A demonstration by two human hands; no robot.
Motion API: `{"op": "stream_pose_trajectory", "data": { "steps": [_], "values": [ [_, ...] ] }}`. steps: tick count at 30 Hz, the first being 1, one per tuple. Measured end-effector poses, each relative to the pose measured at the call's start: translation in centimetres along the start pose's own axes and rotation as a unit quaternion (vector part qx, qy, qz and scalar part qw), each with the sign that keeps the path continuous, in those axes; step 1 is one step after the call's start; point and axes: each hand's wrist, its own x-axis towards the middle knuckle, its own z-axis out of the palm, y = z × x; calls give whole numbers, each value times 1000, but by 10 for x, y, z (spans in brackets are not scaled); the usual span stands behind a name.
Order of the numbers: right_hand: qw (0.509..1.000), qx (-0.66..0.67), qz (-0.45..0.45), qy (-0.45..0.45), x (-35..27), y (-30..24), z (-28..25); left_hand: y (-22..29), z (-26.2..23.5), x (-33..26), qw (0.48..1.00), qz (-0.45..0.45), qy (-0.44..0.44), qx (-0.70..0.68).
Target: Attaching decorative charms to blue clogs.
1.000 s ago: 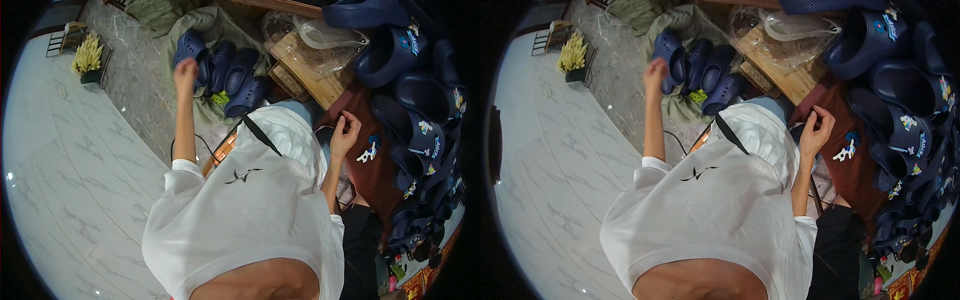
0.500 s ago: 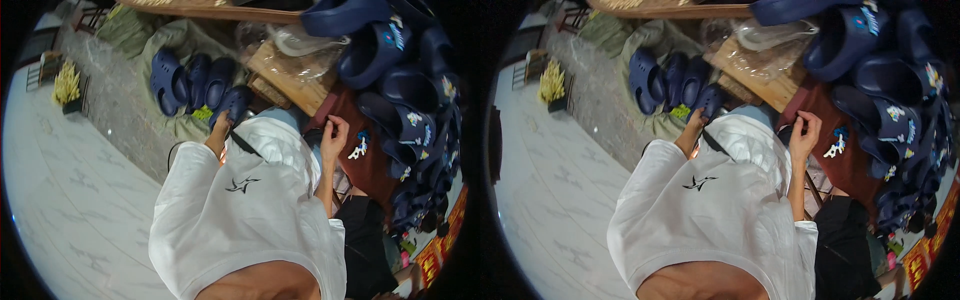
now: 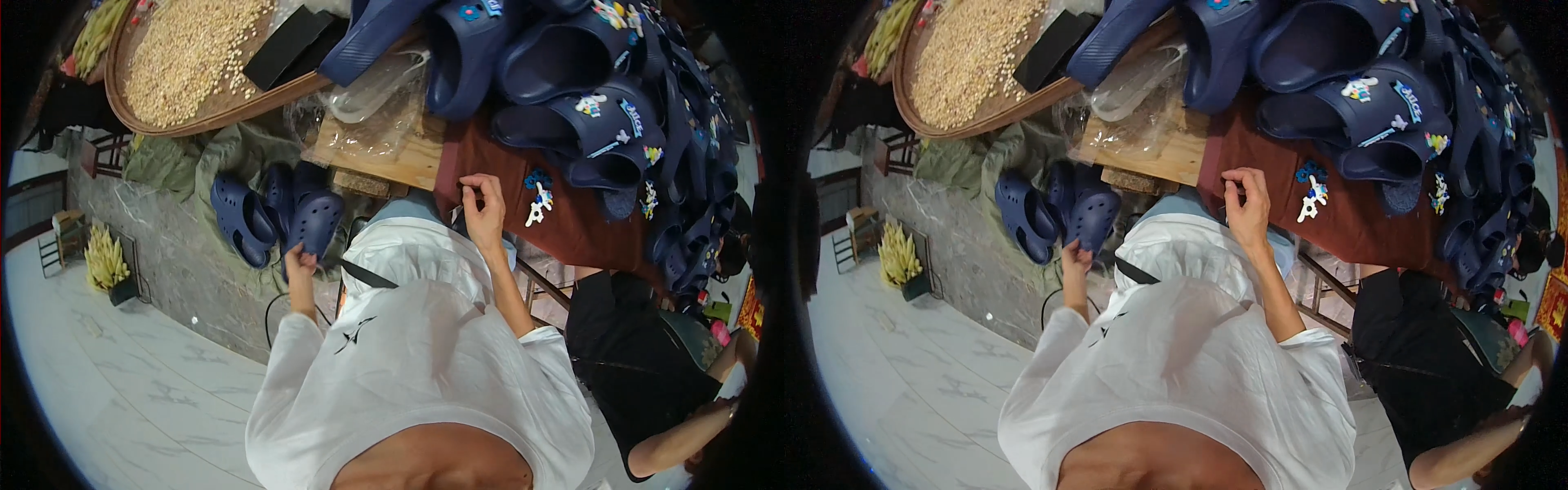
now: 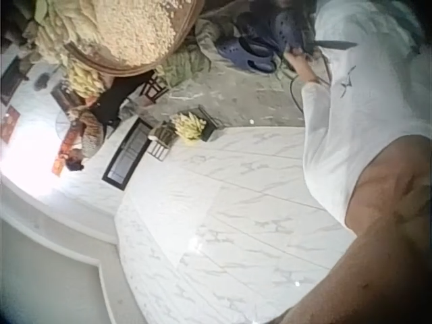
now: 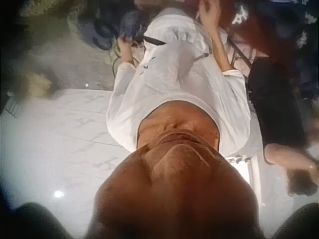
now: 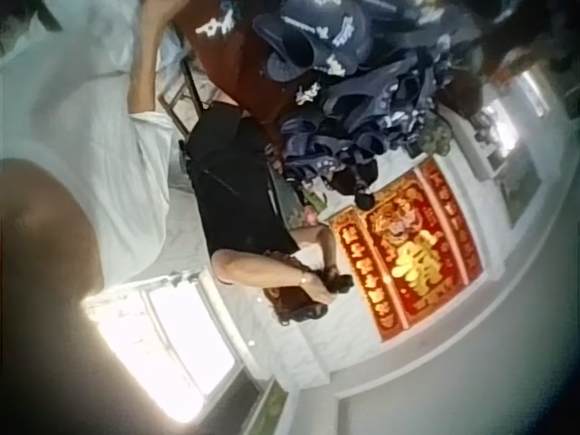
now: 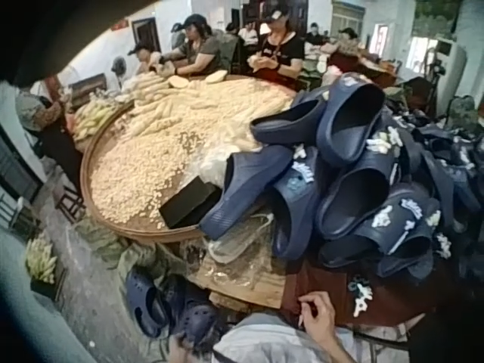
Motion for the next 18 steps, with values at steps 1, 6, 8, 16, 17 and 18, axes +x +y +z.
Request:
{"op": "stream_pose_trajectory", "data": {
  "steps": [1,6,8,16,17,18],
  "values": [
    [1000,-3,-1,12,-1,3,-3,13,3,-27,998,24,-54,9],
    [999,5,7,34,-14,-1,-24,59,74,-191,982,82,-159,-63],
    [999,21,4,31,-15,-4,-26,51,114,-271,971,139,-184,-62],
    [995,73,27,69,-25,-11,-52,-15,211,-322,917,-113,-373,81],
    [988,125,58,65,-28,-7,-53,-28,226,-326,913,-127,-376,97],
    [979,176,88,59,-30,-4,-54,-38,233,-318,902,-170,-391,72]
  ]
}}
